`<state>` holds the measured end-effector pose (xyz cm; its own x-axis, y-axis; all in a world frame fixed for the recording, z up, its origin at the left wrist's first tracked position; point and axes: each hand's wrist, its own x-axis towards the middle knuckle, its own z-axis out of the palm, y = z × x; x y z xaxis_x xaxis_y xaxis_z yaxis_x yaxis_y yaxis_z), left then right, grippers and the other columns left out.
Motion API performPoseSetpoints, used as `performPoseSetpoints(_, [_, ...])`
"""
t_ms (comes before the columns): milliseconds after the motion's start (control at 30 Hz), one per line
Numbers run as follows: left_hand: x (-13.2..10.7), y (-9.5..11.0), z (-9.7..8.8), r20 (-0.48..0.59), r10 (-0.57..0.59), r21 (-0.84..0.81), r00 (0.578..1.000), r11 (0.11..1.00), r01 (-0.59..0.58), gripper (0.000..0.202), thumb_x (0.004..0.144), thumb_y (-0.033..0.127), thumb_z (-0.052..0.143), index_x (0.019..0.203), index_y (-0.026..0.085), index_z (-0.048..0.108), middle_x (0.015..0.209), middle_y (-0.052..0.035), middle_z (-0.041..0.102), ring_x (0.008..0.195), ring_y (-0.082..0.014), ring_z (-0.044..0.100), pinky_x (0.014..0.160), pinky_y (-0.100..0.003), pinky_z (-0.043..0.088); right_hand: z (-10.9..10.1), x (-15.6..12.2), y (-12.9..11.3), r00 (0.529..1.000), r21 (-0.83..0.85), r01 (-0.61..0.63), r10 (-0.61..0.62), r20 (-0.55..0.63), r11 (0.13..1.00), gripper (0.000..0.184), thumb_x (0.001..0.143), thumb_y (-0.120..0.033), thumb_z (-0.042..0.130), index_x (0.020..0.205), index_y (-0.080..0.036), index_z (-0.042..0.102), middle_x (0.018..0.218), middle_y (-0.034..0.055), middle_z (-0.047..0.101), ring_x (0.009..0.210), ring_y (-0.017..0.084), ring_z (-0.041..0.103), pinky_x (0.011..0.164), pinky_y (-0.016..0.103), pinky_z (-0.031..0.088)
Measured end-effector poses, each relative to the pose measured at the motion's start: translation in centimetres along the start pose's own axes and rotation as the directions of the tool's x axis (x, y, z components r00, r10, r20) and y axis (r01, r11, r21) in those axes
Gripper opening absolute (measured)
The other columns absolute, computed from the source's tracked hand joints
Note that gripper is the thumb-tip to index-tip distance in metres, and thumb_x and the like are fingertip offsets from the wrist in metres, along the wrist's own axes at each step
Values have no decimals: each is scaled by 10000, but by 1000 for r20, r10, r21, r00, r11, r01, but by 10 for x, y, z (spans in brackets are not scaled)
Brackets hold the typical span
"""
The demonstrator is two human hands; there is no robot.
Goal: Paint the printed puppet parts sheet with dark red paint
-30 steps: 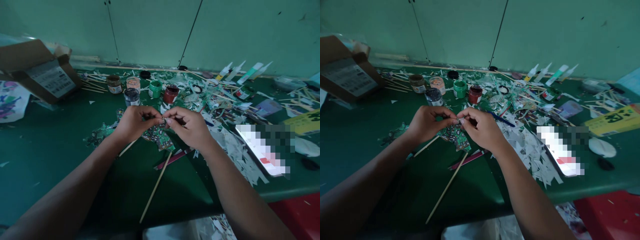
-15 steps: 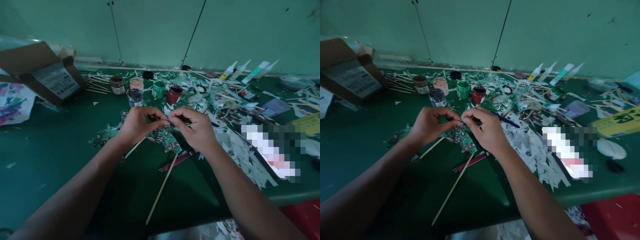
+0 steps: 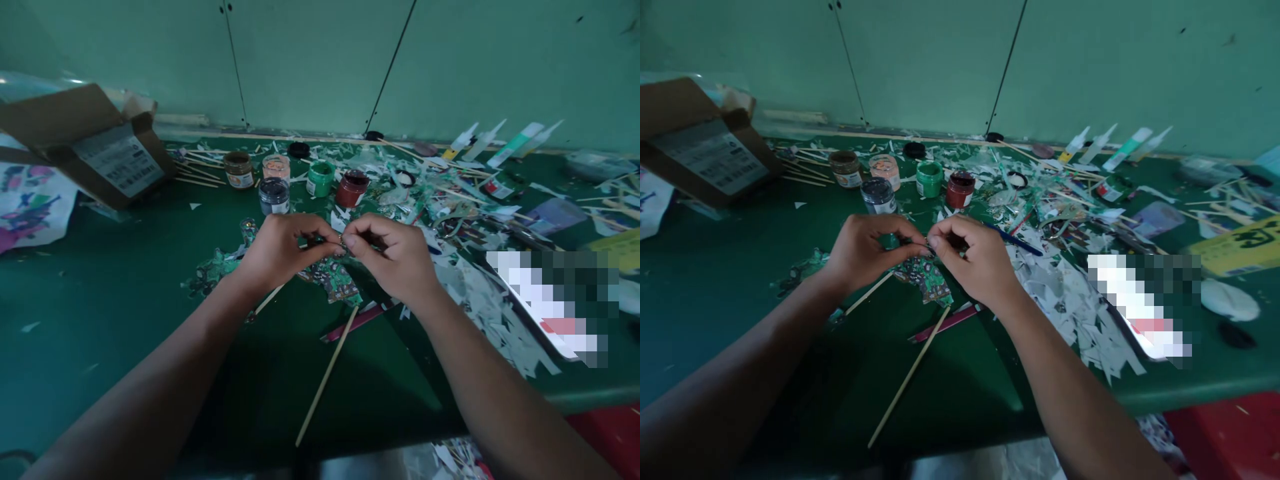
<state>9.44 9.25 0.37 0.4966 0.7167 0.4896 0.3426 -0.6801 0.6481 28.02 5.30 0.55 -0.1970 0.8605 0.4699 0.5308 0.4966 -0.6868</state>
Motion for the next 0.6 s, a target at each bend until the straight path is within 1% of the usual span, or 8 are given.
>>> performPoseSetpoints(133, [-1,2,3,-23,-29,15,999,999,29,105,779,278,731,798,175,725,752,-23,723,683,-124,660,569,-180,472,0,-1,-2,1000,-1,-1,1,-1,1000,153,899,-275,531,779,-200,591,713,-2,578,550,98,430,505,256,301])
performPoseSetpoints(200, [-1,2,4,-32,-29,22,999,999,30,121,771,279,738,808,169,705,755,-21,715,682,-121,656,568,-176,472,0,0,-2,1000,10,-10,10,21,1000,154,904,-274,516,777,-204,569,699,-8,559,543,96,416,502,253,293])
performPoseSetpoints(300, [-1,1,5,-56,7,-12,998,1000,-8,219,745,256,760,922,165,669,831,-23,715,751,-128,671,648,-183,509,0,0,-1,998,45,-21,18,61,999,152,907,-263,498,777,-204,547,657,-22,515,526,94,395,497,254,285])
performPoseSetpoints(367, [-2,0,5,-48,35,-42,998,998,-37,286,738,247,766,992,168,660,902,-33,719,787,-133,676,695,-195,525,0,0,0,997,87,-41,34,75,995,151,908,-271,502,778,-203,539,633,-31,480,517,95,380,493,255,278])
performPoseSetpoints(467, [-2,2,4,-17,50,-42,999,998,-51,250,763,233,745,1002,184,694,951,-38,730,793,-136,679,706,-200,531,-2,0,3,990,173,-99,79,116,980,193,912,-339,522,770,-208,526,615,-41,430,518,98,366,492,256,277])
performPoseSetpoints(600, [-2,3,4,-43,82,-26,996,996,-83,218,769,220,745,983,186,722,933,-43,739,778,-140,683,700,-209,533,-4,1,6,976,263,-151,101,194,953,254,895,-437,562,778,-211,551,654,-32,448,571,109,412,537,259,325])
